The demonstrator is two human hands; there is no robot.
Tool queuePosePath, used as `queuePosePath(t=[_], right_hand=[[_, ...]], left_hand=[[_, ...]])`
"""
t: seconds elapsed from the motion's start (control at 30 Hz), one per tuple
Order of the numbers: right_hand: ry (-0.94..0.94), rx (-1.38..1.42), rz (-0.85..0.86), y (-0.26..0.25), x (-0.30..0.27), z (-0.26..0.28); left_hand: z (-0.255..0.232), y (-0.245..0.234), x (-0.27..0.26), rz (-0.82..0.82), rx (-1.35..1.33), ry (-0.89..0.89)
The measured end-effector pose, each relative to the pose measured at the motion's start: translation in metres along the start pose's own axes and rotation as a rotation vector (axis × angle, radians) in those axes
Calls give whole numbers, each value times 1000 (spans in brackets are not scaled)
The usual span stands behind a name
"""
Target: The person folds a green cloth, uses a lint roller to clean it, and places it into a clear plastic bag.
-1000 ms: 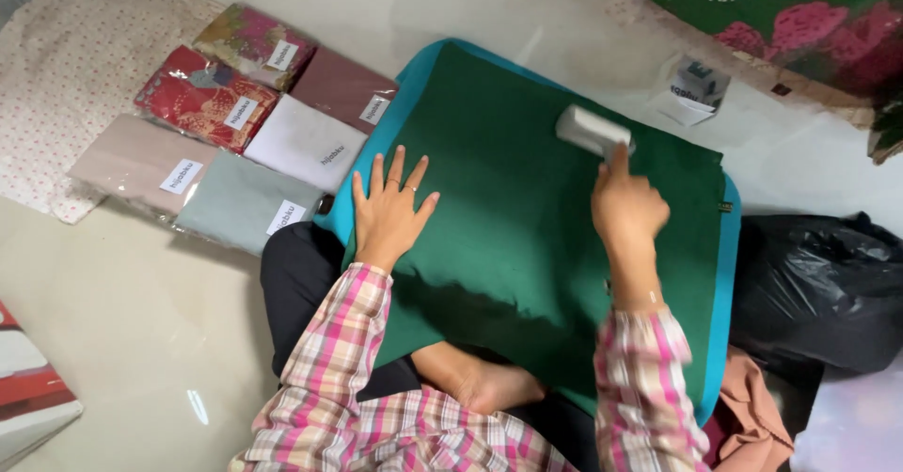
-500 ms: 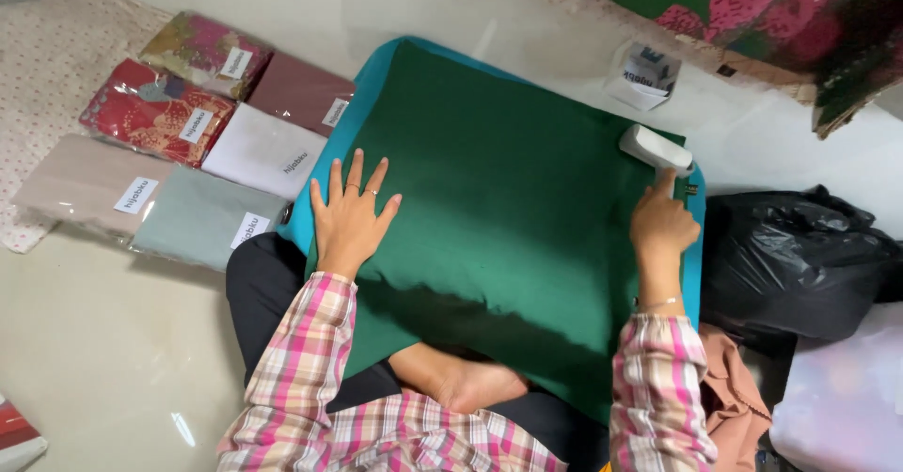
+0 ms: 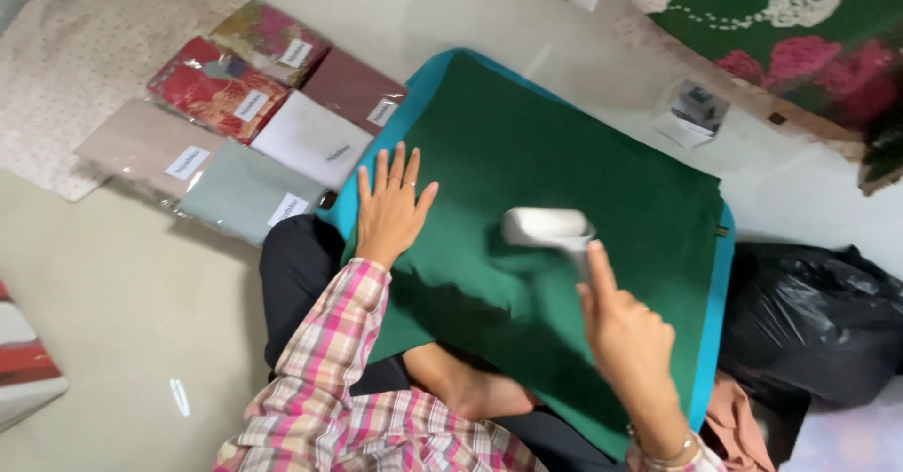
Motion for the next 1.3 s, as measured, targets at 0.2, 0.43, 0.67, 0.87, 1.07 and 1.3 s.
queuePosePath(t=[0.2, 0.43, 0.67, 0.87, 1.07, 1.3], right_hand=[[-187, 103, -80, 28, -1, 91], [-136, 154, -188, 80, 83, 152], [-91, 165, -268, 109, 141, 195], [-101, 191, -214, 115, 177, 203], [-125, 266, 59, 78, 156, 177], [-118, 72, 144, 4, 51, 96]], left_hand=[[-1, -15, -7, -168, -309, 155], [0, 1, -1, -10, -279, 150], [-4, -4, -3, 36, -191, 131], [-2, 13, 5, 13, -118, 152], [-5, 22, 1, -76, -44, 116], [-5, 34, 5, -154, -33, 114]])
Point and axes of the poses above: each hand's wrist, its own x-axis towards the middle knuckle, its own y-axis out of the palm, z = x × y, the point moved 1 cm from there along x, towards the middle knuckle, and after that the axes turned 6 degrees about y, right-handed, at the moved point
